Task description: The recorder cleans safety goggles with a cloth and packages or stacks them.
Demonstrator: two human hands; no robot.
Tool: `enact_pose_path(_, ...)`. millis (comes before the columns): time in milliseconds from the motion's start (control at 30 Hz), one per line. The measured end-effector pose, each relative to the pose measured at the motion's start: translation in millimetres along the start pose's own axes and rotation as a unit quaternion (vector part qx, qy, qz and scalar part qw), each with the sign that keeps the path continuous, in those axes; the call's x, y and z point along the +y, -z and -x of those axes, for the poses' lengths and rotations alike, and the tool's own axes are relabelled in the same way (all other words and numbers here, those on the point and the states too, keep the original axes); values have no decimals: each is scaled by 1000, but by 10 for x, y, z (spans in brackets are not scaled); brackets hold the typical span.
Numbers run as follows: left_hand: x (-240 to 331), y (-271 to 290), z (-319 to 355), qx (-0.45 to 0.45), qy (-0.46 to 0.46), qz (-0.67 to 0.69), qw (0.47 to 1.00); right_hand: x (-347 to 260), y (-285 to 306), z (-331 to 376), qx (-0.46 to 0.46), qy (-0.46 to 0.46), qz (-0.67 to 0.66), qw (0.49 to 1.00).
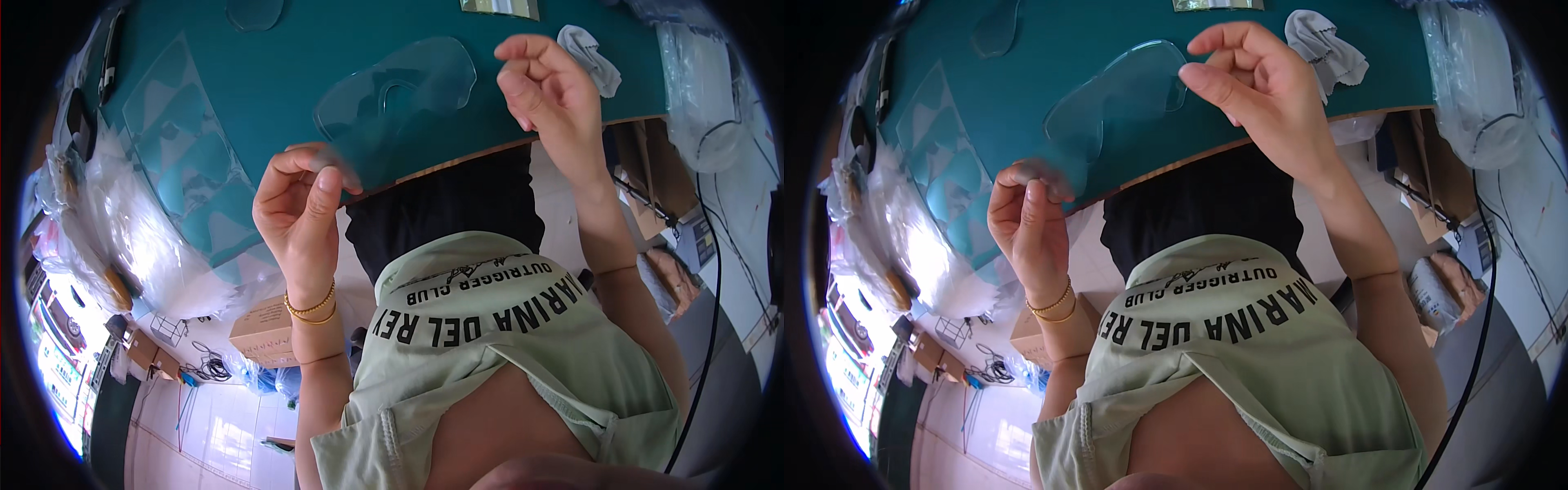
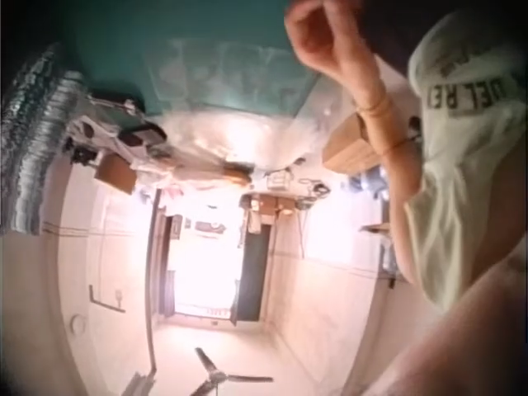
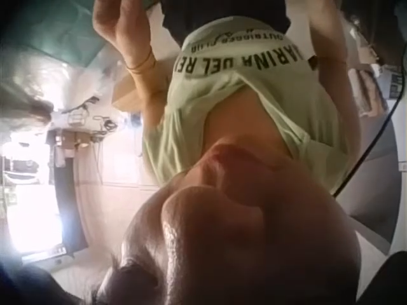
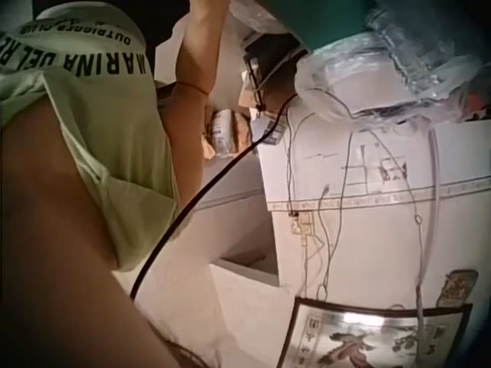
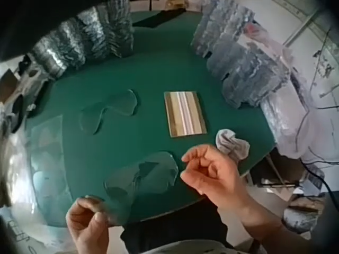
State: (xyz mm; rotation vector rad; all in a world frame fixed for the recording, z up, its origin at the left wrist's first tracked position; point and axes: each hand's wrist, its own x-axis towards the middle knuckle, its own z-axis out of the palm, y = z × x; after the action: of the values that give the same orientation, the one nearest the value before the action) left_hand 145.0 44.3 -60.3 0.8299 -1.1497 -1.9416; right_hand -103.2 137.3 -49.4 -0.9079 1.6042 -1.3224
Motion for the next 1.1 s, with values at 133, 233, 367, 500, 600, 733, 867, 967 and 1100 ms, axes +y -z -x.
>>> enact_pose_path(133,-15,-16,-6,-15,-21,42,999,44,7,-61,-31,34,-18,999)
enact_pose_path(233,-13,-12,-11,-16,-26,48,998,7,26,-60,-78,-47,-2,996)
enact_pose_path(367,-37,19,-14,2,-49,-2,999,-12,40,-58,-64,-43,-19,997)
enact_pose_path(500,-27,69,14,-36,-88,-57,994,-18,6,-87,-86,130,162,974)
enact_pose_path(600,-39,175,66,-68,-95,-72,991,-60,-177,-90,-105,233,378,890)
enact_pose_path(733,-5,202,118,-47,-93,-94,990,10,-341,-160,-110,269,424,858)
enact_pose_path(867,16,172,132,-27,-86,-96,991,-17,-369,-158,-61,268,462,843)
enact_pose_path(967,-30,183,127,-19,-103,-116,988,-14,-223,-140,10,245,490,837)
enact_pose_path(1100,-112,17,49,22,-112,-163,980,11,-73,-94,37,146,280,948)
